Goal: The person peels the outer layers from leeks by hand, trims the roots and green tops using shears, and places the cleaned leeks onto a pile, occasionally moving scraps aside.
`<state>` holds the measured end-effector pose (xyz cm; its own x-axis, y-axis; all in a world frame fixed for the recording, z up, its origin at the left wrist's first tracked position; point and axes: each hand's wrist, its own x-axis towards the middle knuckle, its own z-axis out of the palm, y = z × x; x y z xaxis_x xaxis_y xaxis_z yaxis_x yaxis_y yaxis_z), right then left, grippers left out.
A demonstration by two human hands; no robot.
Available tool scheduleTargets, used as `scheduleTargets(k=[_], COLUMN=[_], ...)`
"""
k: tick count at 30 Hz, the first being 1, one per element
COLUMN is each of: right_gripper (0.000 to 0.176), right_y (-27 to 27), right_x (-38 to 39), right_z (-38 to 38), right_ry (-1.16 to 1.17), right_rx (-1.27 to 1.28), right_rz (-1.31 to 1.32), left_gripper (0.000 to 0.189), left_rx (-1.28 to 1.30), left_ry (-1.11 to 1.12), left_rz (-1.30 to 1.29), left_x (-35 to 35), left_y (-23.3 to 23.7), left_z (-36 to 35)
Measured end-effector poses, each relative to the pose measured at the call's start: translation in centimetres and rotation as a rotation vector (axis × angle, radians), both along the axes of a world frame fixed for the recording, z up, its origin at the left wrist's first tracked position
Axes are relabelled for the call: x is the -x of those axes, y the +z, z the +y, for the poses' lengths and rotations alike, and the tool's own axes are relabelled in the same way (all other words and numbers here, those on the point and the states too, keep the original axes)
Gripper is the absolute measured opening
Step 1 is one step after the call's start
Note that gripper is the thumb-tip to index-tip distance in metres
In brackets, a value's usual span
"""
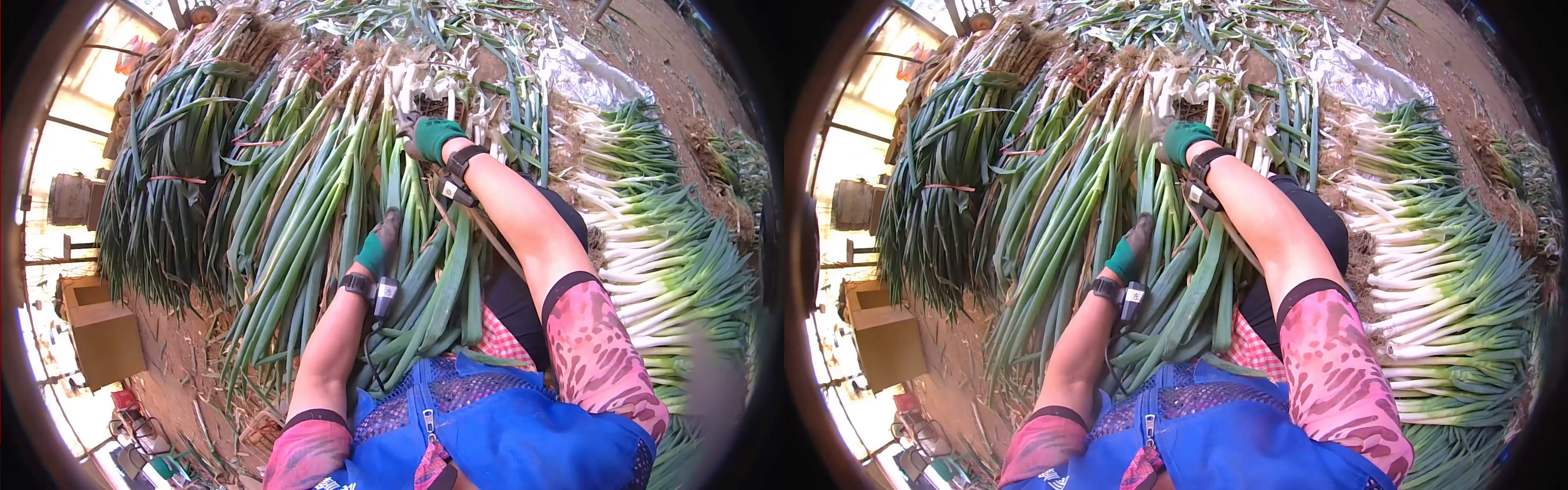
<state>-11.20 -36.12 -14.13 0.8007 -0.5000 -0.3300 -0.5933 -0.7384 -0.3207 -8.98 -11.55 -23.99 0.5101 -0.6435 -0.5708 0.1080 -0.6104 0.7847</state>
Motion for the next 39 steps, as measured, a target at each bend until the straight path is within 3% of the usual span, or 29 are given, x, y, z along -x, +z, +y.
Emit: scheduleTargets(k=[2,6,7,8,14,15,16,18,20,23,25,30,33,36,37,39], right_gripper=[0.041,0.036,0.036,0.036,0.044,0.044,0.046,0.049,0.052,0.058,0.060,0.063,0.055,0.048,0.047,0.047], right_y=[-0.9,-2.1,-1.1,-0.2,1.3,-0.8,1.0,4.1,5.9,4.3,2.2,3.4,1.9,1.1,-0.3,-2.5], right_x=[0.8,3.0,4.3,5.7,11.6,12.3,12.9,14.1,14.8,15.9,15.9,15.0,15.1,14.2,13.9,14.1], right_z=[0.4,-0.6,-0.6,-0.5,0.1,-0.5,0.6,3.5,6.1,8.1,8.8,9.6,10.7,11.1,10.5,9.9], right_ry=[0.095,0.095,0.074,0.054,-0.033,0.050,0.021,-0.051,-0.096,-0.140,-0.204,-0.337,-0.230,-0.178,-0.168,-0.108], right_rx=[0.079,0.161,0.155,0.152,0.073,0.060,-0.024,-0.111,-0.283,-0.364,-0.294,-0.427,-0.415,-0.355,-0.305,-0.206], right_rz=[0.110,0.233,0.243,0.253,0.310,0.313,0.341,0.308,0.166,0.005,-0.037,-0.104,-0.161,-0.123,-0.117,-0.133], left_gripper=[0.056,0.057,0.063,0.065,0.062,0.058,0.056,0.056,0.057,0.059,0.054,0.035,0.030,0.030,0.031,0.030], left_rx=[0.050,0.003,-0.028,-0.004,0.007,0.065,-0.108,0.031,-0.034,-0.250,-0.314,-0.061,0.098,0.269,0.191,0.207], left_ry=[-0.053,-0.156,-0.107,-0.169,-0.437,-0.531,-0.348,-0.051,-0.039,-0.098,-0.144,-0.277,-0.117,0.081,-0.018,0.020], left_rz=[-0.003,0.003,0.144,0.113,-0.136,-0.286,-0.314,-0.704,-0.689,-0.655,-0.661,-0.402,-0.062,0.184,0.086,0.079], left_x=[0.1,1.4,1.9,2.1,0.3,-1.4,-0.8,-2.1,-4.5,-4.4,-4.3,-3.3,-0.9,-1.7,-1.2,-1.6], left_y=[0.6,6.6,6.7,6.6,4.1,2.7,7.6,6.8,3.7,3.5,3.1,0.2,1.2,-7.5,-3.4,-6.1], left_z=[0.1,-0.9,-0.9,-0.9,-2.1,-2.7,-3.9,-4.9,-6.6,-8.5,-9.0,-7.1,-4.4,-3.2,-2.7,-2.6])
